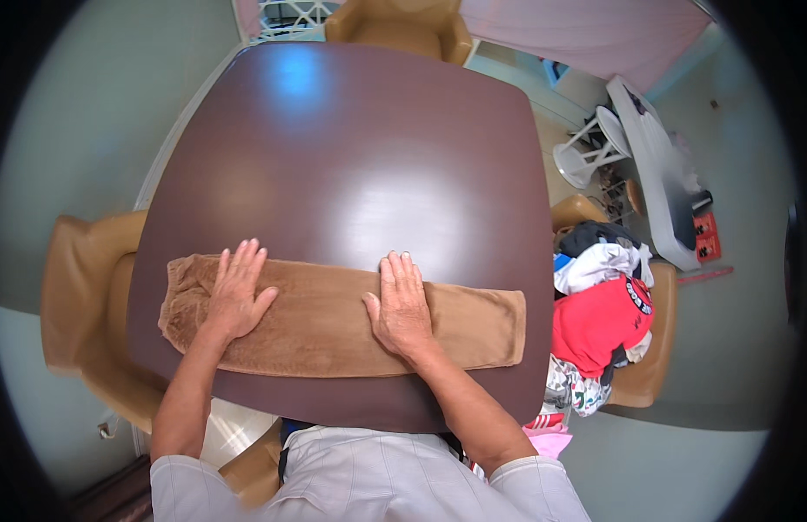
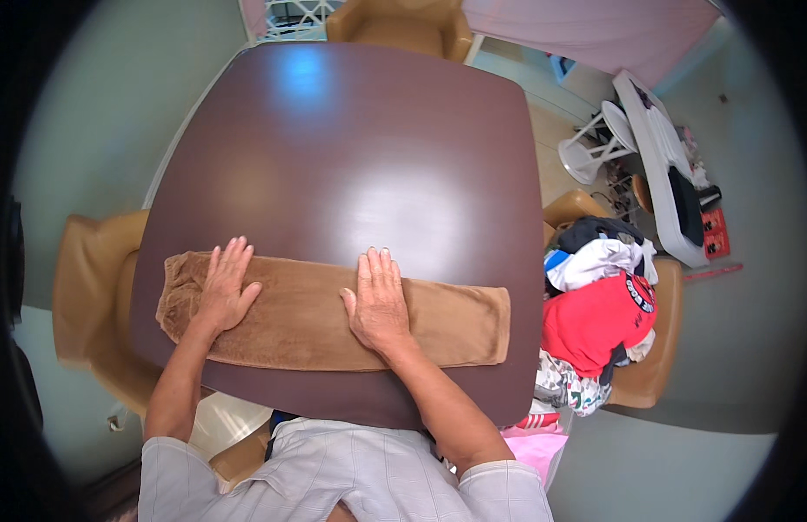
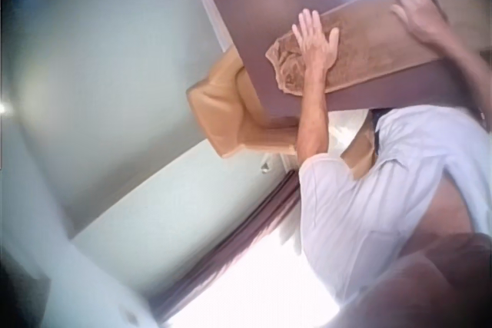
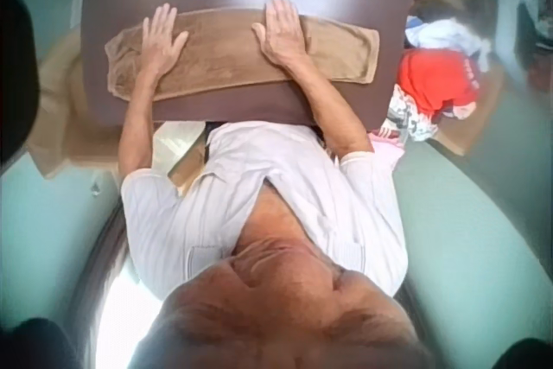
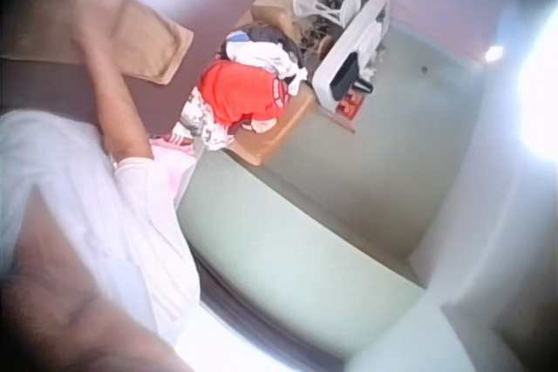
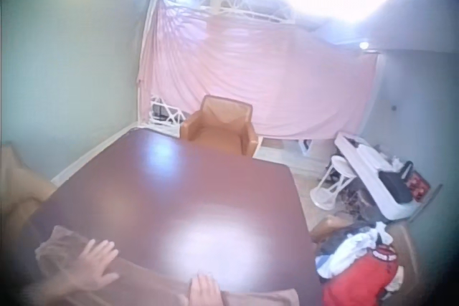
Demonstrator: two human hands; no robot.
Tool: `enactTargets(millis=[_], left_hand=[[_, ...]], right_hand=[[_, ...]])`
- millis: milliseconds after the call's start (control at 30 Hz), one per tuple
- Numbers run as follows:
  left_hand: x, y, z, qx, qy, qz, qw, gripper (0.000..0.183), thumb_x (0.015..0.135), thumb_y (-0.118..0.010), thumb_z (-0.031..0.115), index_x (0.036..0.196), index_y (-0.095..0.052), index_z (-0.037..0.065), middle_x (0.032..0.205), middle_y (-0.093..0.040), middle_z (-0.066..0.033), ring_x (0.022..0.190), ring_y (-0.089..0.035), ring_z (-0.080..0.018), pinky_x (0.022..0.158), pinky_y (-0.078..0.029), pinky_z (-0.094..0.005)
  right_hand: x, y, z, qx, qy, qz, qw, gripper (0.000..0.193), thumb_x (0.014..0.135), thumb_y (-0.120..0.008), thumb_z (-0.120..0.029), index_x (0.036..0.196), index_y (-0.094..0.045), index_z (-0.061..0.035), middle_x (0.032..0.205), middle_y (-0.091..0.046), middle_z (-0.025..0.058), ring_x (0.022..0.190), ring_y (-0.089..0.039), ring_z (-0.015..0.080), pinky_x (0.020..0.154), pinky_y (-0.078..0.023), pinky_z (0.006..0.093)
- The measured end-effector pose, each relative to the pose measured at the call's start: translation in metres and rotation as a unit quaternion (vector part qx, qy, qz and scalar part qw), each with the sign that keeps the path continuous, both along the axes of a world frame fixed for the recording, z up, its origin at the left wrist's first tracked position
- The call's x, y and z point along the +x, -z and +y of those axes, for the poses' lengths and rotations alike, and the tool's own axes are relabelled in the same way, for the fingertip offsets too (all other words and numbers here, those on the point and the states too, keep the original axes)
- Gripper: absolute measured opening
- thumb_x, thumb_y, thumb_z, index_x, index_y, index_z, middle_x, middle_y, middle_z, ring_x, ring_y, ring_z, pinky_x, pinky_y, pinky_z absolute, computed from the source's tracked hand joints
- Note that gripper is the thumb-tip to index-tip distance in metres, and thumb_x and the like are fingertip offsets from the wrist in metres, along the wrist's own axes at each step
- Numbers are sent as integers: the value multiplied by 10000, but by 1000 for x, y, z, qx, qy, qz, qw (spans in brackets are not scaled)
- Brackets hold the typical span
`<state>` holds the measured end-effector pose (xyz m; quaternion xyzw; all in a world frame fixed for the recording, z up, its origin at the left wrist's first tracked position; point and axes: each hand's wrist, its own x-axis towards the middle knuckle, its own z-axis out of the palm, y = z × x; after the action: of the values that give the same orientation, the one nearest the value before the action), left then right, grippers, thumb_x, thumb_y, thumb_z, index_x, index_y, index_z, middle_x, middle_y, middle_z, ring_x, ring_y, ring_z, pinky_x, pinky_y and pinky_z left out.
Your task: The person folds a brown towel on a table, then picks up a red hoodie, turns it inside out, and folds it neatly on the same table.
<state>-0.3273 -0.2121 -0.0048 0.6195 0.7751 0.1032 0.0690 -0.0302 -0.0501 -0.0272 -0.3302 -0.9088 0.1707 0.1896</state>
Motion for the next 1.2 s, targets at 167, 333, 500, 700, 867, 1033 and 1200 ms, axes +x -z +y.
enactTargets(millis=[167,333,500,700,867,1033,1200], left_hand=[[-3,6,-1,16,11,5,1000,765,1014,-666,360,1639,-394,11,1736,-338,-210,1648,-234,-338,1357,-107,-538],[-1,4,-2,5,3,14,1000,763,1041,-611,419,1635,-392,-7,1733,-341,-213,1644,-241,-348,1354,-112,-547],[1,4,2,5,3,10,1000,766,1054,-593,441,1637,-384,-10,1728,-347,-214,1640,-248,-351,1354,-107,-546],[-1,8,1,26,-4,14,1000,788,1057,-575,479,1645,-372,-5,1732,-334,-223,1644,-244,-351,1356,-107,-548],[41,-7,15,151,55,-82,984,873,1084,-439,635,1629,-383,-44,1706,-376,-247,1618,-311,-372,1343,-156,-564],[44,3,4,165,54,-186,967,851,1095,-446,609,1590,-415,-82,1678,-389,-303,1581,-368,-420,1319,-211,-575],[32,18,-10,129,70,-99,984,766,1051,-587,444,1603,-411,-57,1686,-382,-295,1584,-355,-429,1320,-217,-569]], right_hand=[[59,-2,25,4,46,-34,998,746,1024,-699,-275,1582,-379,104,1652,-379,325,1576,-312,494,1311,-250,575],[120,-4,51,23,98,-92,991,745,1034,-673,-288,1590,-364,101,1675,-356,304,1598,-286,459,1331,-222,545],[162,-12,69,46,124,-116,984,693,1029,-644,-249,1590,-389,67,1661,-399,283,1590,-313,443,1325,-235,526],[130,-45,46,120,143,-90,978,706,975,-649,-184,1569,-402,107,1635,-423,306,1569,-335,473,1314,-228,571],[-31,-31,-40,111,-56,25,992,632,963,-680,-251,1462,-559,118,1545,-514,332,1522,-397,496,1294,-272,594],[-118,9,-80,-26,-129,129,983,707,981,-565,-266,1524,-455,173,1628,-422,341,1573,-322,501,1323,-203,579],[-94,7,-65,17,-99,38,994,723,998,-648,-310,1524,-467,152,1615,-447,331,1562,-355,484,1315,-236,574]])
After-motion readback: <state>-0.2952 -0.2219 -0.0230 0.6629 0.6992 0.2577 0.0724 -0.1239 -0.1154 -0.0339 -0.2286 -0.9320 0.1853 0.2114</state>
